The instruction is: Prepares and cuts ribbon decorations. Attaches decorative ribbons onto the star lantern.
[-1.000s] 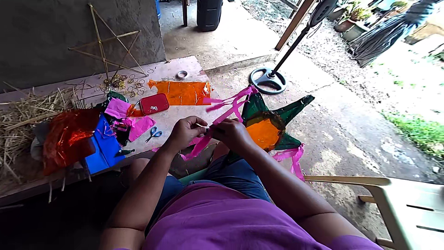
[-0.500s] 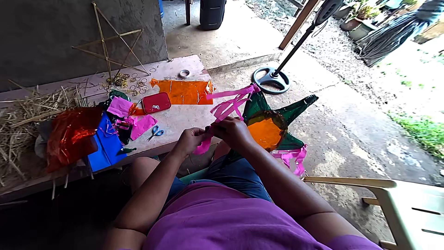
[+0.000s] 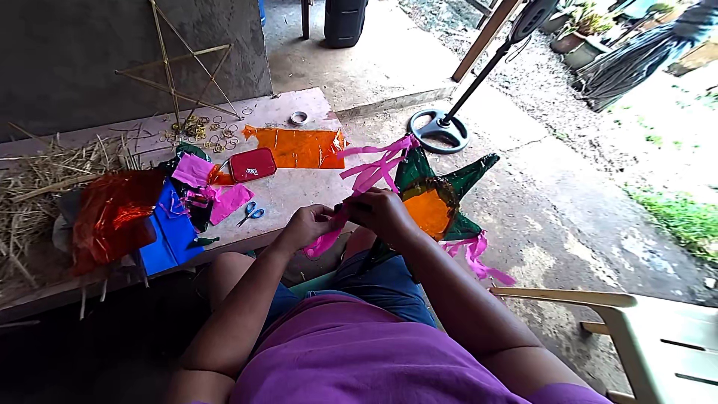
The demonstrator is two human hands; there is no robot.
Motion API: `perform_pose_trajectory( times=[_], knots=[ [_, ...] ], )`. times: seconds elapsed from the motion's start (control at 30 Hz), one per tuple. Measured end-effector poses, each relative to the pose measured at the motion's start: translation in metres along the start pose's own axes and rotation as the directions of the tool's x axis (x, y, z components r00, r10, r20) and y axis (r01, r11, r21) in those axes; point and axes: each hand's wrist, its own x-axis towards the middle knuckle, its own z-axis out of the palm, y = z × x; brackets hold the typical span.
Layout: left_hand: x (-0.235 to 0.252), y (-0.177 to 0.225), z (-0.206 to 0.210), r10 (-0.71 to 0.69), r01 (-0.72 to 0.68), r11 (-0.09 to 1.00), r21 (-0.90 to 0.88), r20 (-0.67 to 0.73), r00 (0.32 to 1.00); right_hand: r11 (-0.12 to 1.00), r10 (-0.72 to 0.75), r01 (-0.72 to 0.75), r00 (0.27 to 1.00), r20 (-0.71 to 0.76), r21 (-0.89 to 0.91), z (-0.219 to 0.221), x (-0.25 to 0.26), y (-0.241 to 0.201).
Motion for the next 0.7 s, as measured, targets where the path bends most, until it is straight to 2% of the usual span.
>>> perform_pose_trajectory(
  times=[0.13,0.3,0.4,0.57,0.7],
  knots=[
    [-0.011,0.003,-0.003,0.105,-0.109,0.981,-0.158,-0.035,0.994,0.992,-0.114,0.118,0.990,-0.089,0.045,-0.005,-0.023,-0.002],
    [-0.032,0.012,0.011,0.218,-0.199,0.971,-0.131,0.157,0.963,0.969,-0.248,0.244,0.936,-0.249,-0.047,-0.003,-0.057,-0.009],
    [-0.038,0.013,0.020,0.253,-0.244,0.967,-0.074,0.193,0.948,0.963,-0.267,0.243,0.914,-0.305,-0.112,0.001,-0.072,-0.018],
    [-0.041,0.014,0.020,0.325,-0.318,0.942,-0.104,0.067,0.943,0.952,-0.298,0.257,0.904,-0.307,-0.168,0.008,-0.082,-0.026],
    [-0.043,0.019,0.019,0.300,-0.297,0.953,-0.065,0.046,0.953,0.964,-0.260,0.223,0.909,-0.324,-0.147,0.006,-0.077,-0.024]
  ],
)
